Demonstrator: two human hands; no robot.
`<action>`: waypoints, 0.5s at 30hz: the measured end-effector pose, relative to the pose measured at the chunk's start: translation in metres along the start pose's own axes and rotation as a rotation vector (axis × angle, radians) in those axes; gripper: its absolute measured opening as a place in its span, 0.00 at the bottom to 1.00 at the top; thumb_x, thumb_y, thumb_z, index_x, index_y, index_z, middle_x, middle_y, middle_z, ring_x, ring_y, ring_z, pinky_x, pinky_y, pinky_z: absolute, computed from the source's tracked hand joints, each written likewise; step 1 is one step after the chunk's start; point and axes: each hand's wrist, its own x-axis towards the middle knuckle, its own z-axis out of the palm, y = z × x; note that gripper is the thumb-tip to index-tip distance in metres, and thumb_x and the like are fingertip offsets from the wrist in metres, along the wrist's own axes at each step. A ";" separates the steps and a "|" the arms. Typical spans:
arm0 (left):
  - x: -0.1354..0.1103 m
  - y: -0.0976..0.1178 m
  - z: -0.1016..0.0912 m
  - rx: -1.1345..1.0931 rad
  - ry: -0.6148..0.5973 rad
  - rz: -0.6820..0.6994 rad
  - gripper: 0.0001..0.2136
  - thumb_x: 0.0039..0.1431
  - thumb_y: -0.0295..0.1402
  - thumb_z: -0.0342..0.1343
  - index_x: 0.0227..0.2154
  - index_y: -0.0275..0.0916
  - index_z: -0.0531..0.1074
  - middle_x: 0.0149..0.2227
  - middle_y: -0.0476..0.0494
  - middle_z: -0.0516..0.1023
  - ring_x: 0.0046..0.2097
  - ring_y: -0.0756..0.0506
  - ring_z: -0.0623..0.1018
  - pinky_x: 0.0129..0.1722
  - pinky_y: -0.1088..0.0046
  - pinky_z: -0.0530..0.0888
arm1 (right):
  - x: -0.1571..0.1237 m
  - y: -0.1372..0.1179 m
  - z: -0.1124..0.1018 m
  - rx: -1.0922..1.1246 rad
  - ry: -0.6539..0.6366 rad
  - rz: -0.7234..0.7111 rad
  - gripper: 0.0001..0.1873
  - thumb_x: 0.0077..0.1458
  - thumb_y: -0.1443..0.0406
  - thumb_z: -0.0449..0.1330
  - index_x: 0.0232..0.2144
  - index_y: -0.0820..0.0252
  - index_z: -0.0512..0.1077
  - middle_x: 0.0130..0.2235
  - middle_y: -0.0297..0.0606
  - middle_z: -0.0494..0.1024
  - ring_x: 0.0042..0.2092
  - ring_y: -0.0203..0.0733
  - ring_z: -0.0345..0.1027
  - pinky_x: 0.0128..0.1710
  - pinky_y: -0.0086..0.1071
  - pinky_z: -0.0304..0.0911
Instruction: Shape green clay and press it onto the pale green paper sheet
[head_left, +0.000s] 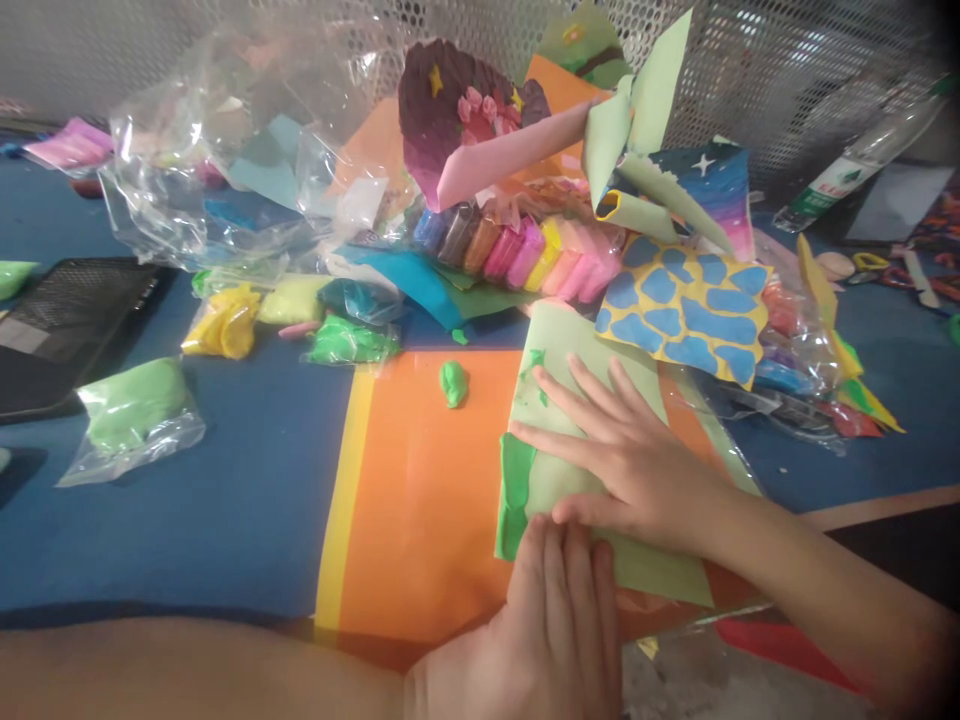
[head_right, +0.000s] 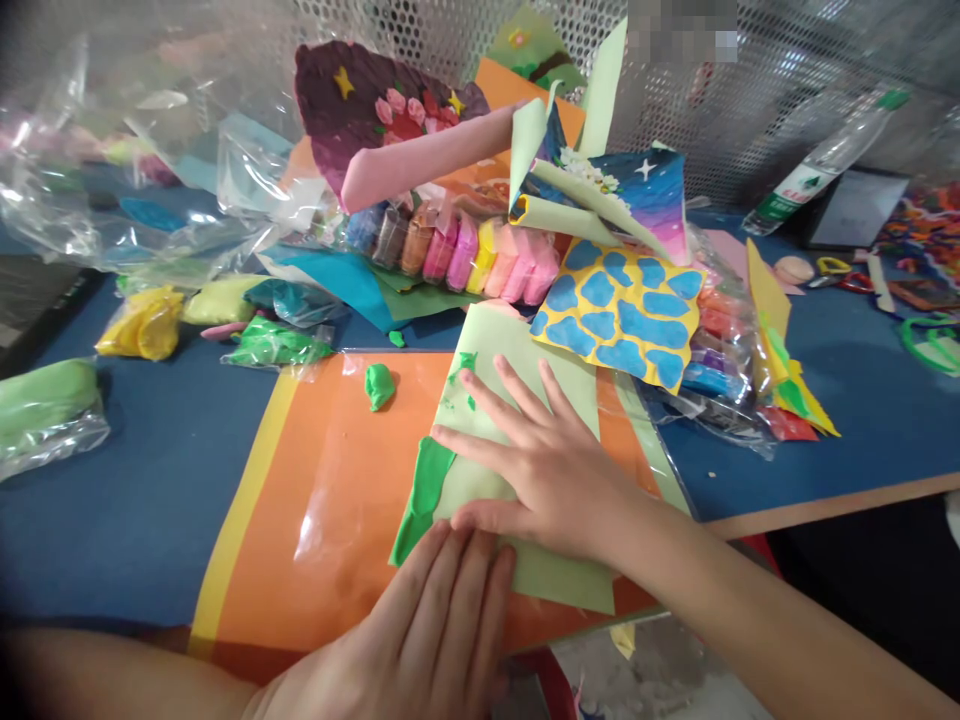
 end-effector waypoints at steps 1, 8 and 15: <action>0.000 0.000 0.000 -0.005 0.006 -0.004 0.19 0.63 0.32 0.43 0.48 0.26 0.73 0.43 0.38 0.81 0.43 0.42 0.80 0.44 0.66 0.76 | 0.000 0.000 0.001 0.000 -0.001 0.009 0.37 0.55 0.40 0.48 0.63 0.42 0.55 0.69 0.40 0.41 0.68 0.66 0.32 0.60 0.69 0.35; -0.004 0.000 0.001 -0.012 0.003 0.041 0.21 0.64 0.36 0.43 0.49 0.24 0.72 0.46 0.34 0.79 0.46 0.40 0.79 0.46 0.64 0.76 | -0.006 0.007 -0.005 0.143 0.079 0.009 0.36 0.60 0.43 0.44 0.65 0.53 0.52 0.69 0.43 0.42 0.69 0.58 0.32 0.62 0.63 0.40; -0.007 0.005 0.005 -0.021 0.005 0.036 0.29 0.66 0.45 0.38 0.51 0.21 0.70 0.47 0.29 0.77 0.48 0.37 0.78 0.46 0.60 0.75 | 0.018 0.001 -0.023 0.078 0.107 -0.113 0.22 0.60 0.63 0.53 0.57 0.50 0.66 0.63 0.42 0.60 0.64 0.51 0.50 0.61 0.53 0.52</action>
